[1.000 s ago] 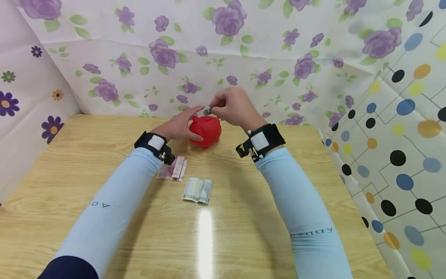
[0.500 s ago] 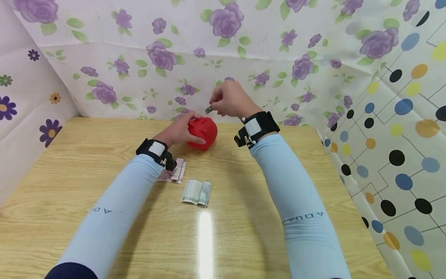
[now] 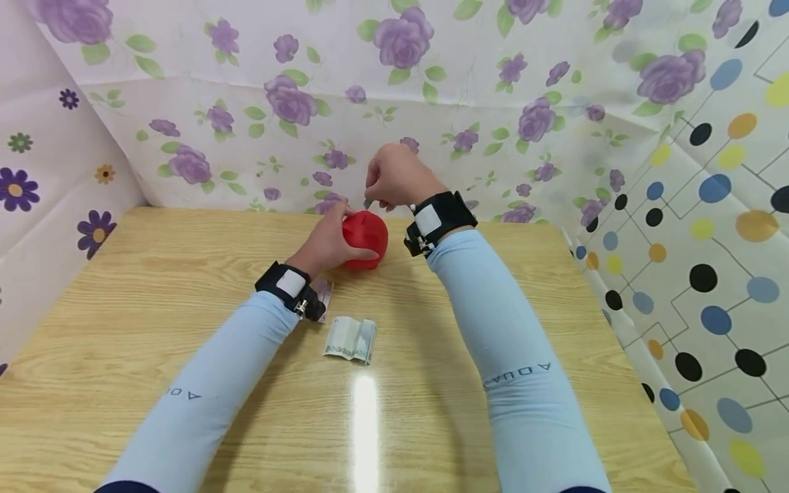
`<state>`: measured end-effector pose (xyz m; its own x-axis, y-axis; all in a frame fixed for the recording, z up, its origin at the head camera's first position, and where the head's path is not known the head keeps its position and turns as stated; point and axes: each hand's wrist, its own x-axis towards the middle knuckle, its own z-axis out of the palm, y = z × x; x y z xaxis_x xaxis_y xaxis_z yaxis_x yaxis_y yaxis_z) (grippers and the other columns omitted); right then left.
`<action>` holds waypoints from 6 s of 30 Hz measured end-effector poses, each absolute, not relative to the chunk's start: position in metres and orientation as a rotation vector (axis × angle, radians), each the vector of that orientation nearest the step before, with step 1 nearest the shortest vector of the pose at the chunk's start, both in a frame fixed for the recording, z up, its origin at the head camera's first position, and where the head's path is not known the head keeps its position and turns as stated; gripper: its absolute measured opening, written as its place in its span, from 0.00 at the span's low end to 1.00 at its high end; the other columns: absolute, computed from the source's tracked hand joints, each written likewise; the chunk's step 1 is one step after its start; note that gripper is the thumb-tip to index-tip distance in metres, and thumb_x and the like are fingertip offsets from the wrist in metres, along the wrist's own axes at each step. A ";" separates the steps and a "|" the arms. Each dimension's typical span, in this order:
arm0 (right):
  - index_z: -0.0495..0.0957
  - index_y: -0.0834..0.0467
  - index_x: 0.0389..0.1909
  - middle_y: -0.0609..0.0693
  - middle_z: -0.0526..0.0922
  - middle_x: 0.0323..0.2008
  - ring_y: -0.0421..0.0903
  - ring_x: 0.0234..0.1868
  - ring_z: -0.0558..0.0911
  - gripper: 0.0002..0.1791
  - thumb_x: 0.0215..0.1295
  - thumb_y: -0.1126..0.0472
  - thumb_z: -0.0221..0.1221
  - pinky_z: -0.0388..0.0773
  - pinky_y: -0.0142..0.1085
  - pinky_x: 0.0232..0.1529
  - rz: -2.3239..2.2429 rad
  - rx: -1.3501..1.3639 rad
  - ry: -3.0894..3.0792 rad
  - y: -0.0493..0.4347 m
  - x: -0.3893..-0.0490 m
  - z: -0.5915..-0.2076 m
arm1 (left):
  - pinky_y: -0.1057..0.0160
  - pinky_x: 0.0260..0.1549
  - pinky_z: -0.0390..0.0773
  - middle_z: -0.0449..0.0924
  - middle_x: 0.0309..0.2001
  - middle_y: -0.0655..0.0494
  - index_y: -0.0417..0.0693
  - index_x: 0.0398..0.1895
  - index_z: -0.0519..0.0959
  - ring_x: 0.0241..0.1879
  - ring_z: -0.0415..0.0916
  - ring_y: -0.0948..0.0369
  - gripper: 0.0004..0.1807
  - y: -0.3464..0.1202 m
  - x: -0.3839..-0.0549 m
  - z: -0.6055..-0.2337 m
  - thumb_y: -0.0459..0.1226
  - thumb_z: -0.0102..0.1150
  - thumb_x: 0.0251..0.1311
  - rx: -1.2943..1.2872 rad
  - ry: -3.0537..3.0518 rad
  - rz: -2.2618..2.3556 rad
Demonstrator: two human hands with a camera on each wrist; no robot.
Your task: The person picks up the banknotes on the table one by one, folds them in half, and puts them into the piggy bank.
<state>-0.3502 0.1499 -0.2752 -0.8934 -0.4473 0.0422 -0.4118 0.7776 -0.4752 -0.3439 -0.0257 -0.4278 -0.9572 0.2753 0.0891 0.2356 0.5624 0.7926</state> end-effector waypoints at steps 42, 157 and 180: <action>0.89 0.62 0.29 0.55 0.88 0.26 0.46 0.24 0.83 0.09 0.65 0.62 0.64 0.84 0.35 0.29 -0.590 -0.398 2.975 0.118 -0.351 -0.322 | 0.51 0.59 0.81 0.68 0.64 0.49 0.47 0.66 0.60 0.64 0.70 0.51 0.49 -0.010 -0.327 -0.435 0.48 0.83 0.46 0.353 2.876 1.423; 0.87 0.62 0.43 0.48 0.89 0.38 0.43 0.34 0.85 0.13 0.69 0.55 0.67 0.85 0.32 0.38 -1.893 -0.353 2.369 0.204 -0.174 -0.358 | 0.56 0.34 0.88 0.90 0.44 0.48 0.44 0.53 0.82 0.37 0.88 0.56 0.17 -0.105 -0.183 -0.354 0.34 0.71 0.62 0.424 2.135 1.955; 0.78 0.62 0.45 0.47 0.85 0.20 0.39 0.19 0.81 0.11 0.75 0.56 0.60 0.74 0.28 0.22 -2.164 -0.285 1.914 0.207 -0.161 -0.347 | 0.68 0.12 0.67 0.69 0.12 0.56 0.41 0.45 0.82 0.13 0.67 0.62 0.10 -0.105 -0.171 -0.347 0.40 0.60 0.73 0.399 2.033 2.013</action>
<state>-0.1607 0.2068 -0.3475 -0.9526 -0.3040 -0.0118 0.0489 -0.1146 -0.9922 -0.1715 -0.1047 -0.3466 -0.9307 0.3656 0.0138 0.0175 0.0066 0.9998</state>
